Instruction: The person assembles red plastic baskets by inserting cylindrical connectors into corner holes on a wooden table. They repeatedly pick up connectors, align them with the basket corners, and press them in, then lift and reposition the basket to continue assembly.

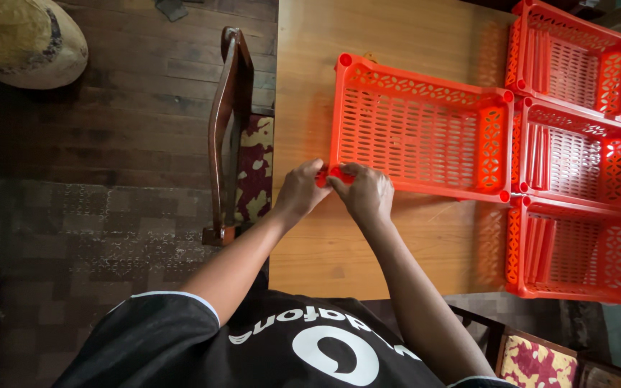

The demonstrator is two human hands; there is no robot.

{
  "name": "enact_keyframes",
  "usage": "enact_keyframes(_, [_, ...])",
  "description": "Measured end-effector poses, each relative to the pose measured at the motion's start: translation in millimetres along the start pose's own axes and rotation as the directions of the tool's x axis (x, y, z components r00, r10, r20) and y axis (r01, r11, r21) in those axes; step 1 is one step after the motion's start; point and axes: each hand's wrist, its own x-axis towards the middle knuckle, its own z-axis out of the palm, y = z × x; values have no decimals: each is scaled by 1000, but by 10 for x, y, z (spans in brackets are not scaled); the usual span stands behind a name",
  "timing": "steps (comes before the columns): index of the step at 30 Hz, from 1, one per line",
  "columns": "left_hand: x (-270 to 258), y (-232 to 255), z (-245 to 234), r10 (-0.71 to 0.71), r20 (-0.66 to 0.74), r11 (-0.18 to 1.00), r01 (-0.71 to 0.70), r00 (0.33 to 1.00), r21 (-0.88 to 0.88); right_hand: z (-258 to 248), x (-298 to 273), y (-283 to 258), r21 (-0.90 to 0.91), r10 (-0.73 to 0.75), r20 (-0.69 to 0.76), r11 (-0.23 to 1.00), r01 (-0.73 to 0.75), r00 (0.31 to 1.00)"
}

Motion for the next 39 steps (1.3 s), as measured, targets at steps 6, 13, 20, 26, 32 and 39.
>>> enact_keyframes(6, [10, 18, -13, 12, -27, 1000, -13, 1000, -27, 10, 5, -2, -27, -54, -17, 998, 54, 998])
enact_keyframes(13, [-28, -2, -24, 73, -14, 997, -73, 997, 10, 79, 7, 16, -32, -33, -3, 999, 33, 999])
enact_keyframes(20, [-29, -27, 25, 131, -37, 991, -130, 991, 28, 127, -32, 4, -31, -18, -10, 999, 18, 1000])
enact_keyframes(26, [-74, -37, 30, 129, -51, 991, -128, 990, 34, 110, -22, -18, -2, -3, 3, 1000, 3, 1000])
enact_keyframes(32, [28, -2, -13, 159, -29, 986, -157, 987, 52, 20, -30, -17, 38, 7, 14, 999, -7, 1000])
enact_keyframes(39, [-26, -74, 32, 154, -29, 987, -153, 988, 46, 139, -25, 33, -4, -11, -5, 1000, 11, 1000])
